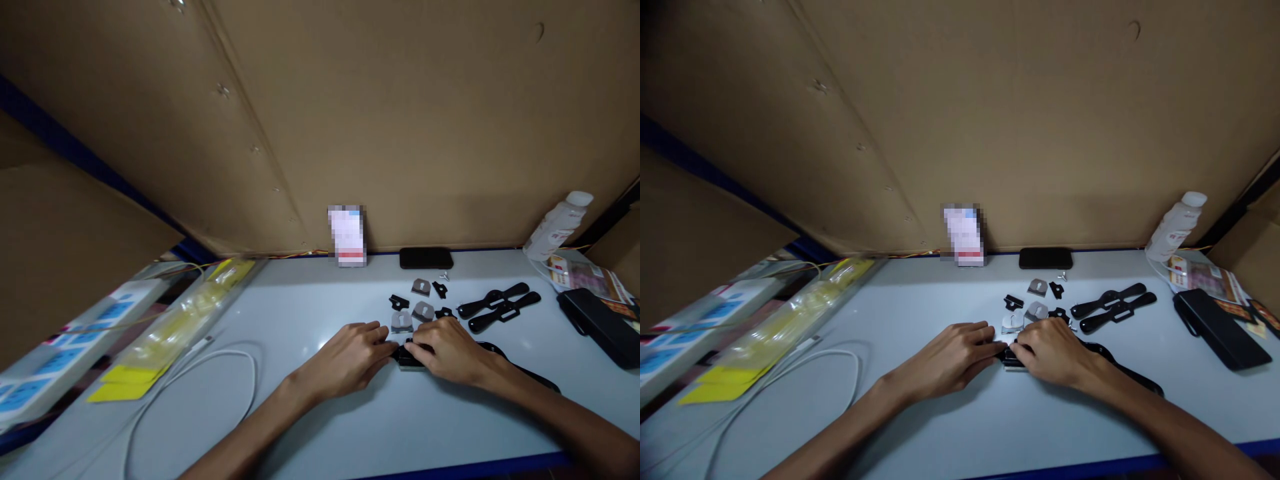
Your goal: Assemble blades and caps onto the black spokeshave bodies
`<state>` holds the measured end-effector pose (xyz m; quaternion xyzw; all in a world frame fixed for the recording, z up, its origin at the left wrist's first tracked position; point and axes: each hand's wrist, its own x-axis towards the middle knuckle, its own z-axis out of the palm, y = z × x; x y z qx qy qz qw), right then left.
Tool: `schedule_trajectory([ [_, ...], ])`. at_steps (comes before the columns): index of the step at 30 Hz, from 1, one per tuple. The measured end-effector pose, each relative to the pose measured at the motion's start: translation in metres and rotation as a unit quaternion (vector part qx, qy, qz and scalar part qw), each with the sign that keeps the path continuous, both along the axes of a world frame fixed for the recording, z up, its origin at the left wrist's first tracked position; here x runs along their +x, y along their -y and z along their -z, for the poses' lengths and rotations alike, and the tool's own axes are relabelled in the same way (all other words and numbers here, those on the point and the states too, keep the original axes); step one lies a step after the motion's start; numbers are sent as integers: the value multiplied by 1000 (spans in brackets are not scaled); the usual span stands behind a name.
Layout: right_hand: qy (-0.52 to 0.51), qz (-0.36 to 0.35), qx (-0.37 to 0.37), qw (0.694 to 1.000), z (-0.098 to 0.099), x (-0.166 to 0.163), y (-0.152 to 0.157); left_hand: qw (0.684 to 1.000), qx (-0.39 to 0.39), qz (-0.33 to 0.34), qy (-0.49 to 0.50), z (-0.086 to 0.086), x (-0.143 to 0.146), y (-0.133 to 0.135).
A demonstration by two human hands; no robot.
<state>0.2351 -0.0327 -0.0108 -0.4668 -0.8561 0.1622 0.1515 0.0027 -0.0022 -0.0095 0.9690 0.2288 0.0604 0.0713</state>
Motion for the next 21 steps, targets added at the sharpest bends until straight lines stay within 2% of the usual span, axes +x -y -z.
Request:
schedule_trajectory([
  [6,-37,-4,9,999,0,1,3,1000,4,1,-2,0,0,0],
  [11,-39,25,16,999,3,3,-4,1000,4,-3,-11,-1,1,0],
  [16,-99,-24,-27,994,-2,2,-5,1000,2,-2,-7,-2,1,1],
  [21,-53,11,-5,999,-4,3,-4,1000,8,3,4,-2,1,1],
])
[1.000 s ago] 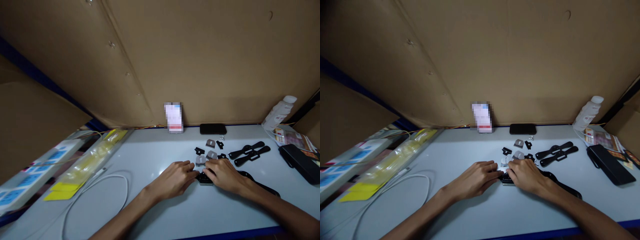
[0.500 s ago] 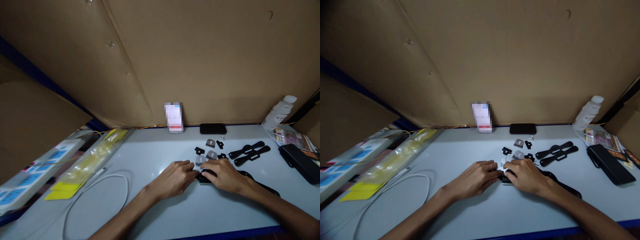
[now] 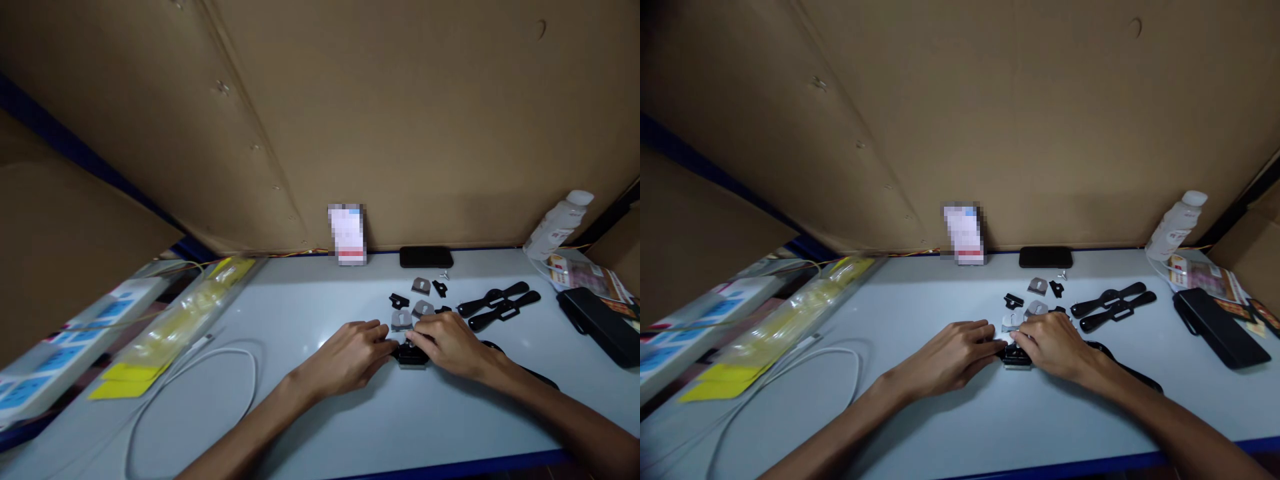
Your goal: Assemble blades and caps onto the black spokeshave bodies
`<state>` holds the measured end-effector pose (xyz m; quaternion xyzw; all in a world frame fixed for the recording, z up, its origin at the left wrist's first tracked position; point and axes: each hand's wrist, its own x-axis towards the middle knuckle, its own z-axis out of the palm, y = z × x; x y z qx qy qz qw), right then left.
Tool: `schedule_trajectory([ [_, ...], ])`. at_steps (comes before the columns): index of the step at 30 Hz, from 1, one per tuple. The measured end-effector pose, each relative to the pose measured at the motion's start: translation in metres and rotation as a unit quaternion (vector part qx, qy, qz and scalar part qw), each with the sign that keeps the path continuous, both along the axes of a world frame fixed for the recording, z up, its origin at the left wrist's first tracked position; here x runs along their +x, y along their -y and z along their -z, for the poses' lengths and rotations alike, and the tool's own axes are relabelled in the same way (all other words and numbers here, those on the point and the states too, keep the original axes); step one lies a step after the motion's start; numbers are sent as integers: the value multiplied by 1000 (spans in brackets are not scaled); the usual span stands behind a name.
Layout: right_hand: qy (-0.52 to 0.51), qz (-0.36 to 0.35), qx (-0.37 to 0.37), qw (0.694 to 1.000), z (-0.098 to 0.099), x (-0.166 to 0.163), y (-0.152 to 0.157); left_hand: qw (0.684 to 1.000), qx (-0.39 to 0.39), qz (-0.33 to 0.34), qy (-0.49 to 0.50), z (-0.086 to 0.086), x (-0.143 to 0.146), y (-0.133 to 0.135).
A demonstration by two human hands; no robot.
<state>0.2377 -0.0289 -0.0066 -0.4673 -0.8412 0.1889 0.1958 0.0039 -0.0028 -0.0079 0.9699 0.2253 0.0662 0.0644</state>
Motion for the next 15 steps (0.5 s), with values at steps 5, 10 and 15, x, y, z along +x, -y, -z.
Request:
schedule_trajectory([
  [5,-40,-3,-29,999,-2,1,-1,1000,-2,0,-3,1,-1,0],
  [10,-34,0,-6,999,-1,3,-3,1000,-4,-1,-5,1,-1,0],
  [15,-6,-20,10,1000,0,3,-3,1000,-5,-2,-11,1,0,0],
])
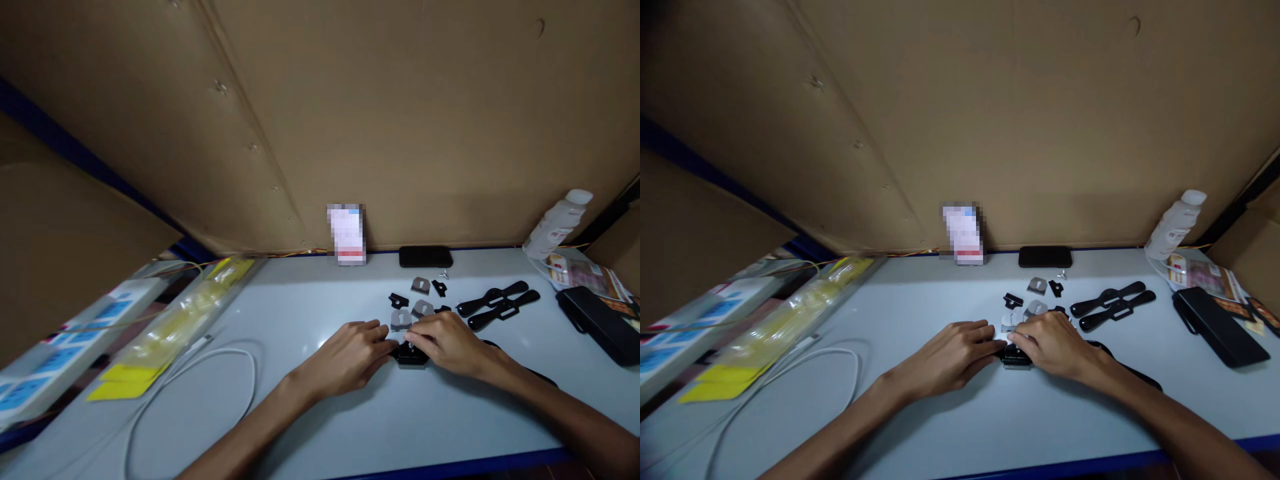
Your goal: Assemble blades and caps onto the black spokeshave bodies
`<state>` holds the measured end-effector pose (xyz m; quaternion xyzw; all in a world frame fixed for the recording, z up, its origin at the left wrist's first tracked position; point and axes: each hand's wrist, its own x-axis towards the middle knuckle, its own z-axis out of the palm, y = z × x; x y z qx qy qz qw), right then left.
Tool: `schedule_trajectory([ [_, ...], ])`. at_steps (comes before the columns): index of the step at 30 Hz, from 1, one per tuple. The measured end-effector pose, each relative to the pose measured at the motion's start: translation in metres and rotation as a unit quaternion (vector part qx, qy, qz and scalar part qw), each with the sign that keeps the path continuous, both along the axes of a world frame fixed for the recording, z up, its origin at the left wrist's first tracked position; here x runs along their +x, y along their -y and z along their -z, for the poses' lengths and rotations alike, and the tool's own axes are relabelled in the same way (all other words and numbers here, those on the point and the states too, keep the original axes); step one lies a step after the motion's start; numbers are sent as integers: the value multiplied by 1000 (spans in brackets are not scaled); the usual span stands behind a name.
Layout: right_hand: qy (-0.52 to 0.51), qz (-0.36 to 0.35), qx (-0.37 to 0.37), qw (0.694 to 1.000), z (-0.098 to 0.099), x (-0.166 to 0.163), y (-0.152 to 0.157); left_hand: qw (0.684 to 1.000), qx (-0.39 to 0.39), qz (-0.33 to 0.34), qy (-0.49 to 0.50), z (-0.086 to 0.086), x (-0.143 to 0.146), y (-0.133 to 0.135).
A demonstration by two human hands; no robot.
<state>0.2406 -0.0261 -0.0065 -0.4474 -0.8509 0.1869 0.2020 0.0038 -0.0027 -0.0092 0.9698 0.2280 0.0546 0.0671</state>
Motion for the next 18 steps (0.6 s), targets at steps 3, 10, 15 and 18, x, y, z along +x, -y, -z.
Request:
schedule_trajectory([
  [3,-3,16,-4,1000,-1,0,0,1000,2,0,-1,1,0,0],
  [10,-3,43,0,999,-2,2,-1,1000,6,5,12,1,-1,0],
  [15,-1,44,-9,999,-1,1,-1,1000,13,10,23,1,-1,0],
  [18,-37,20,-60,997,1,1,-1,1000,14,11,19,2,-1,0],
])
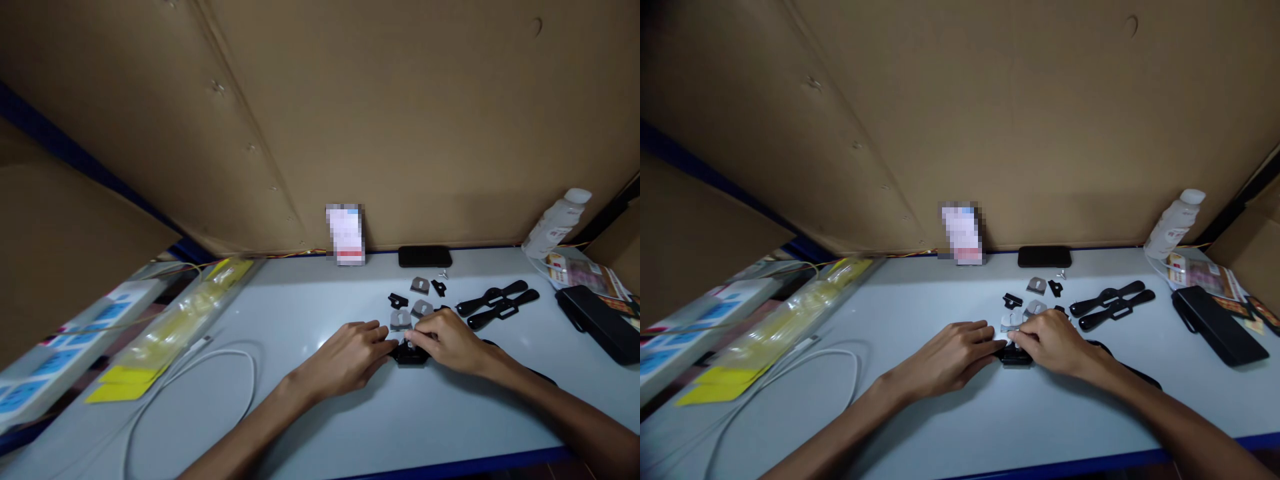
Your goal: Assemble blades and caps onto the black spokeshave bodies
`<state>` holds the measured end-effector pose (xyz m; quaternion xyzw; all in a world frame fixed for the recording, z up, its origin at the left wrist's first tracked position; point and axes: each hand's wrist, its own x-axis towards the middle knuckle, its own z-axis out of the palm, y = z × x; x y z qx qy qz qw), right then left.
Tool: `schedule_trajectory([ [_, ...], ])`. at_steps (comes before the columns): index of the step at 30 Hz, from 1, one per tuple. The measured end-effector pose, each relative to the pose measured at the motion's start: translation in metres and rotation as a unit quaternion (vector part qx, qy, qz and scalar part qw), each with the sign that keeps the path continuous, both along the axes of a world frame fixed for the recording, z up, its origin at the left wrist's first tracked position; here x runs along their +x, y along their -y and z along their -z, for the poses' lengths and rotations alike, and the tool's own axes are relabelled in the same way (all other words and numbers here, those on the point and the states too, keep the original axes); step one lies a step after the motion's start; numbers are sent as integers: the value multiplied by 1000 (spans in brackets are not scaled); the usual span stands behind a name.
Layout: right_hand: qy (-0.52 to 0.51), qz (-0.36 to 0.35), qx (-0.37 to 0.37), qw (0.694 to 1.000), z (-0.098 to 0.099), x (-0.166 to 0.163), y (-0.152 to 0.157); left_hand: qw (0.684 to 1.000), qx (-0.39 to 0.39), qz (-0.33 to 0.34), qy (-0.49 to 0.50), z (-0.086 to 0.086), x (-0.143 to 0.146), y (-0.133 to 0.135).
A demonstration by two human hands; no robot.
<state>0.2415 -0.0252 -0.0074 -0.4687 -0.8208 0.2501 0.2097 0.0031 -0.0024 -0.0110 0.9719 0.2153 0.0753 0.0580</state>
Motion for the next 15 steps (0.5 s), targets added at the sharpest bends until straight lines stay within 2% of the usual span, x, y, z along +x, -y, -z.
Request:
schedule_trajectory([
  [3,-13,6,-15,1000,0,1,-1,1000,-3,-2,-12,0,0,0],
  [6,47,33,16,998,-3,5,-3,1000,-6,-6,-15,-1,1,1],
  [12,163,-72,-11,984,-20,20,-2,1000,-7,-5,-10,-4,1,0],
  [15,185,-84,-15,979,-22,22,0,1000,-13,-6,-14,-4,1,-1],
])
